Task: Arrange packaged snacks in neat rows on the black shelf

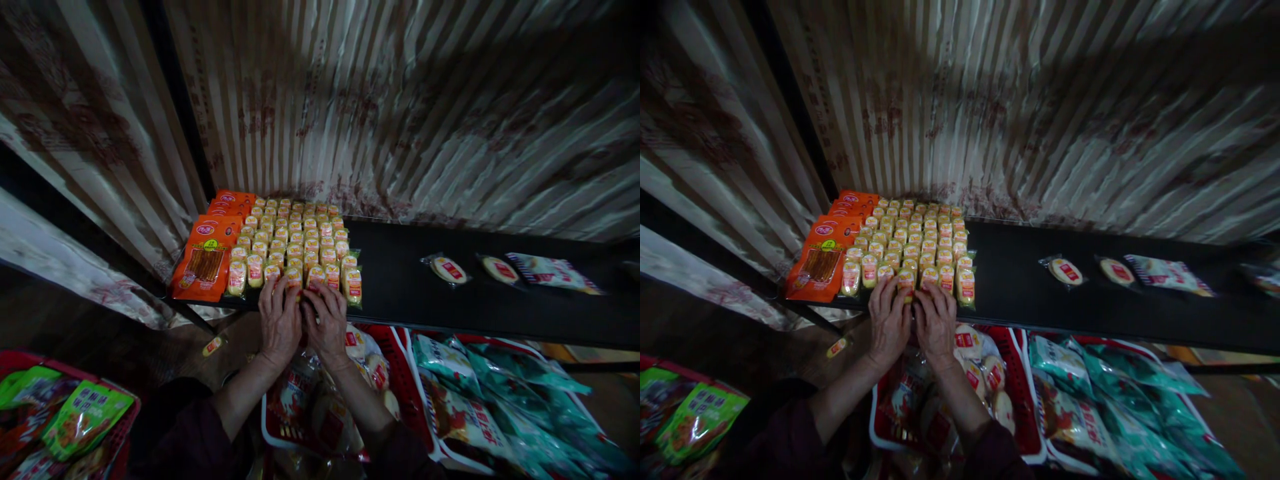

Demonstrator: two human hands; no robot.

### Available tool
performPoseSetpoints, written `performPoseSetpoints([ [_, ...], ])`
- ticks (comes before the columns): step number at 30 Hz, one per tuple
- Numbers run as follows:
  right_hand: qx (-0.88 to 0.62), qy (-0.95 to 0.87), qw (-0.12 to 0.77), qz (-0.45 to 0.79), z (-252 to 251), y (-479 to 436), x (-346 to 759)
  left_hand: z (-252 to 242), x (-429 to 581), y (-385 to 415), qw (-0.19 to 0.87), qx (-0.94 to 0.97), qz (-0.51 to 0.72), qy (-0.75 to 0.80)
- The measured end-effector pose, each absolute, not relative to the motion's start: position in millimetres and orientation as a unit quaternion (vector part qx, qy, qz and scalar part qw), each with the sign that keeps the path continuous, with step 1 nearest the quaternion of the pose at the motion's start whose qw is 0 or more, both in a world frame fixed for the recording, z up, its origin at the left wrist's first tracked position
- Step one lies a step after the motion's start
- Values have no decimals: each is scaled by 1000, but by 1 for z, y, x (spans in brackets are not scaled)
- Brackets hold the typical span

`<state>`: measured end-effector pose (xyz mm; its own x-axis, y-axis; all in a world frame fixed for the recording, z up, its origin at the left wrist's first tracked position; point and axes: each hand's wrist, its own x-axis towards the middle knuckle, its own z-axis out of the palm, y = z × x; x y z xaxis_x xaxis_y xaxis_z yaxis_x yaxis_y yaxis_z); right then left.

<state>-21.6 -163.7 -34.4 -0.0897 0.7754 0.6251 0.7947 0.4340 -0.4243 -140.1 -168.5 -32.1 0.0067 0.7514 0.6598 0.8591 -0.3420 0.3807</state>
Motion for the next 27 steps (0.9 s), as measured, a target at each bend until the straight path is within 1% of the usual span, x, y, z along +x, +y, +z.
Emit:
performPoseSetpoints([
  [4, -552, -724, 411, -50, -36, -165, -13, -37, -140, -166, 93, -730, -398, -548],
  [9, -635, -656, 391, -115, -30, -153, 12, -43, -140, -161, 86, -750, -382, -533],
  [17, -660, -658, 358, -53, -33, -131, 22, -44, -140, -157, 64, -755, -388, -524],
  [20, -664, -660, 345, -60, -34, -130, 14, -43, -139, -157, 63, -748, -398, -527],
  [27, -653, -669, 348, -72, -33, -124, 10, -44, -142, -154, 66, -739, -407, -532],
])
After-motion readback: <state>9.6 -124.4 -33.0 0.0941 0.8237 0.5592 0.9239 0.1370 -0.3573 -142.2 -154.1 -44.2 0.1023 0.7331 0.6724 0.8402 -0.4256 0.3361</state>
